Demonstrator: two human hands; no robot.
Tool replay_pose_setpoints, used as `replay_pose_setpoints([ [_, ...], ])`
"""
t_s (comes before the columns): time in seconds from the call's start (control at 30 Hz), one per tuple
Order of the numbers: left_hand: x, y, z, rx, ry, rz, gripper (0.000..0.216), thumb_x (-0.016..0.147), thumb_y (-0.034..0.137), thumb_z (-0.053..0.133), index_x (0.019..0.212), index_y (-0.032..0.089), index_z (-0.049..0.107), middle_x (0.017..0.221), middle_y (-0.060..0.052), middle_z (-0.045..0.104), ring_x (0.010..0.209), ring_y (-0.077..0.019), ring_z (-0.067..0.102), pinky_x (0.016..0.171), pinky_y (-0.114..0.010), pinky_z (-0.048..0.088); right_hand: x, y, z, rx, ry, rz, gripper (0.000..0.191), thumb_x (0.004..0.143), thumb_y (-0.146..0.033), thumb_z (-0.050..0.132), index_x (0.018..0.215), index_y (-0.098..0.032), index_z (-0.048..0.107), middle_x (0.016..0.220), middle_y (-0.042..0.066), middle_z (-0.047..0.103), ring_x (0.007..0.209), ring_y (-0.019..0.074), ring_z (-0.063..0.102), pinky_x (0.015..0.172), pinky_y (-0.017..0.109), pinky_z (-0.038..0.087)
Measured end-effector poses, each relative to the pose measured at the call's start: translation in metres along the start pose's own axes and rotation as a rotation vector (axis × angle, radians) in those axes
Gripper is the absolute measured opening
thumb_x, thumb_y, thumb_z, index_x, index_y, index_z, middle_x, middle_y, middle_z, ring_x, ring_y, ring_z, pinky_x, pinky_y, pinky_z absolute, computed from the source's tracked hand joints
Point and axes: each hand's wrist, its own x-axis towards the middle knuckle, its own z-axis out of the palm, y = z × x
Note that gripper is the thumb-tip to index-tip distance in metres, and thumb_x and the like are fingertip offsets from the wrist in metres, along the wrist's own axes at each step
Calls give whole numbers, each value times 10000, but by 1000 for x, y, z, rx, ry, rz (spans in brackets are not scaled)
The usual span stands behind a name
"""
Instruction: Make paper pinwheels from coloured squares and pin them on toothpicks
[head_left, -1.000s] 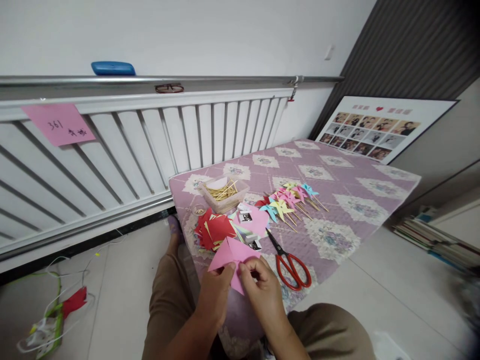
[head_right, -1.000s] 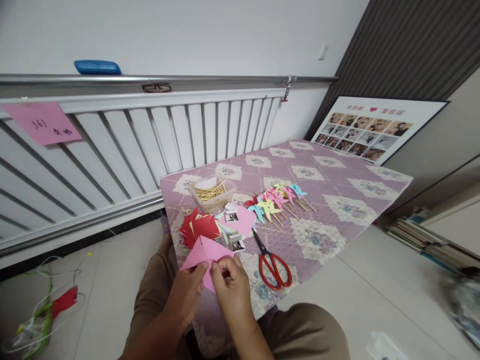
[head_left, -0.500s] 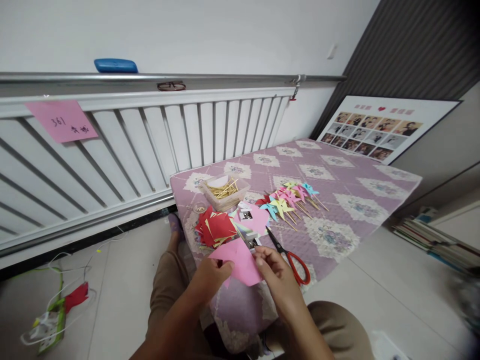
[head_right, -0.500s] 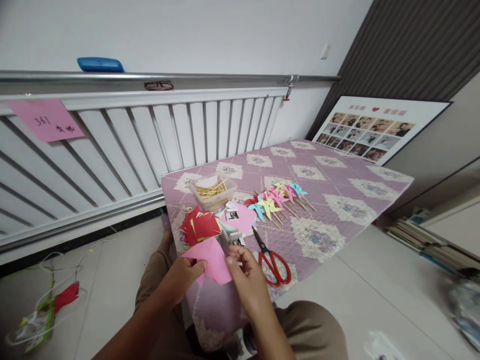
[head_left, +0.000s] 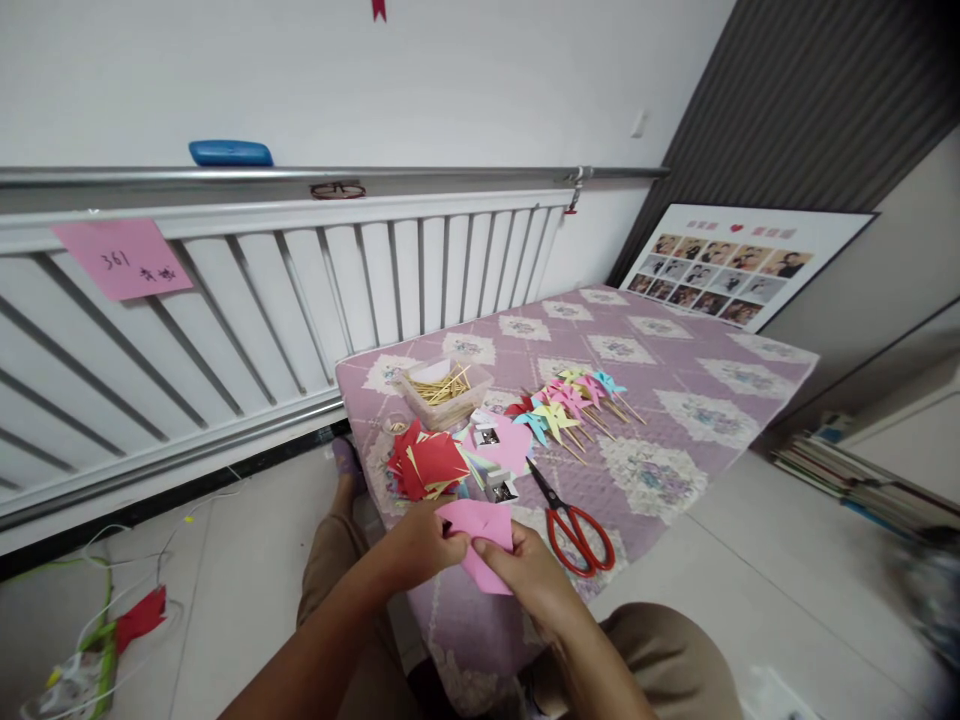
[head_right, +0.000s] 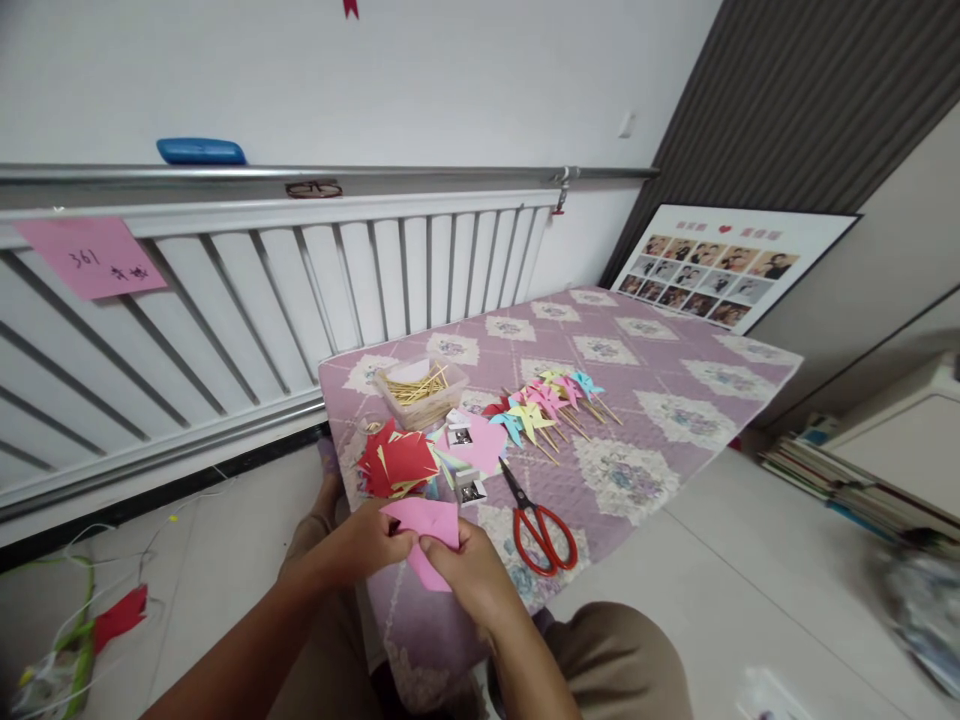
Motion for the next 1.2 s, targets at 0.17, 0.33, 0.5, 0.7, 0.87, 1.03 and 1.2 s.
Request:
replay_pose_setpoints([
  [0.17,5,-2,3,84,38,-4,90,632,99,490,658,178,525,631,25,514,595,-124,419,562,-257,314,-4,-7,2,-60,26,-69,323,679,-335,718,943,-158,771,808,45,775,685,207,657,637,292,476],
  [0.33,8,-5,10,95,76,21,77,638,119,497,615,189,521,576,37,479,546,-114,371,540,-264,273,-5,-6,2,-46,100,-120,233,676,-295,699,858,-180,788,734,19,759,636,204,632,595,285,456],
  [0.5,14,-4,16,-41,48,-55,231,664,179,550,492,201,398,495,70,327,498,-88,285,499,-261,203,-5,2,0,-28,252,-152,170,648,-309,712,736,-176,773,626,2,722,556,188,593,552,277,426],
  [0.7,0,-5,37,-837,321,-209,356,693,382,700,973,189,594,833,-9,619,683,-120,531,613,-239,387,-11,8,-3,231,353,-109,281,651,-393,751,800,-154,743,670,32,754,567,205,642,567,293,467],
  [0.87,-27,-13,74,-1069,295,-233,478,630,480,793,988,194,656,953,-55,665,803,-149,589,669,-248,421,-21,6,5,497,314,-115,324,604,-374,811,831,-157,734,767,70,786,657,239,706,626,318,522],
  [1.03,-35,-9,90,-1017,372,-148,417,573,424,839,871,163,709,811,-36,675,729,-145,567,704,-264,429,-27,12,17,561,316,-131,337,598,-370,828,838,-155,730,789,66,790,683,234,712,641,316,534],
  [1.2,-28,-6,93,-975,448,-162,368,589,442,809,757,132,705,741,-51,687,718,-176,591,741,-299,444,-33,21,28,539,311,-150,343,655,-397,793,895,-162,722,832,76,792,772,264,728,718,355,552],
])
